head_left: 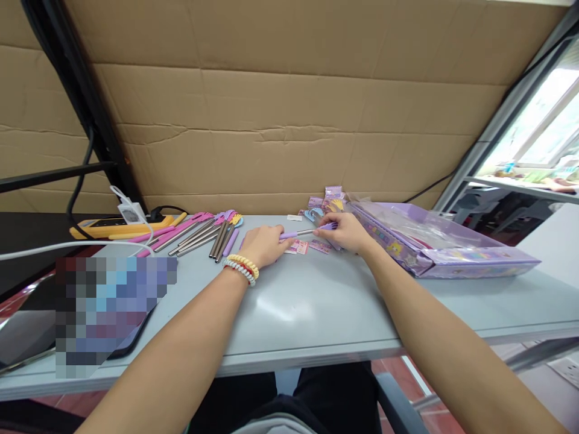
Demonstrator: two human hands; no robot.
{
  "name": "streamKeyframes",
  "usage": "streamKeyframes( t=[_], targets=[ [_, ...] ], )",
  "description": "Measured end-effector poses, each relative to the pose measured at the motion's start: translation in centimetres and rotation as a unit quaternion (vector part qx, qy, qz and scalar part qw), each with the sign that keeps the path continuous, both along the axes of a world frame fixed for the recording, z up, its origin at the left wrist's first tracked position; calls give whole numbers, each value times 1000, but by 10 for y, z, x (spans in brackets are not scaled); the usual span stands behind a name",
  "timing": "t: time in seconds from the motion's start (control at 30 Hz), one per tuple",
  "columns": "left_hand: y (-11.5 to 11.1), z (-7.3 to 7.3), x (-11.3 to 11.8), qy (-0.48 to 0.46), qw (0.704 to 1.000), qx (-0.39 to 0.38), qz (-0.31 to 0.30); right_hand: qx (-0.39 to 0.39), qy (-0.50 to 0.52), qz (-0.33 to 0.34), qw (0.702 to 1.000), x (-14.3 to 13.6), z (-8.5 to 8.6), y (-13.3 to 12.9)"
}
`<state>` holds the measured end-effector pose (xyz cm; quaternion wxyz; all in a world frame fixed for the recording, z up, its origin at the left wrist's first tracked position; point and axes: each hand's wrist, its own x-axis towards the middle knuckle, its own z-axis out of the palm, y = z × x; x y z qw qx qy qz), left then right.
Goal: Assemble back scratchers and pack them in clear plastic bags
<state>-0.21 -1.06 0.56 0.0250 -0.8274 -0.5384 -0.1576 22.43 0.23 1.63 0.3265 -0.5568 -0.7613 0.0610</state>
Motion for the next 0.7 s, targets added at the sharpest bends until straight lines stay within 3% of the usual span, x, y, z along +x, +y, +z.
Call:
streamKeyframes(
  t=[0.2, 0.53, 0.7],
  targets=[
    [2, 0, 1, -6, 1000, 2, 22, 50, 23, -34, 998, 1, -4, 4],
    [7, -2, -2, -32, 997, -13, 73, 83, -20, -244, 966, 34, 1, 13],
    [6, -2, -1, -40, 996, -20, 75, 84, -22, -276, 957, 50, -2, 17]
  ],
)
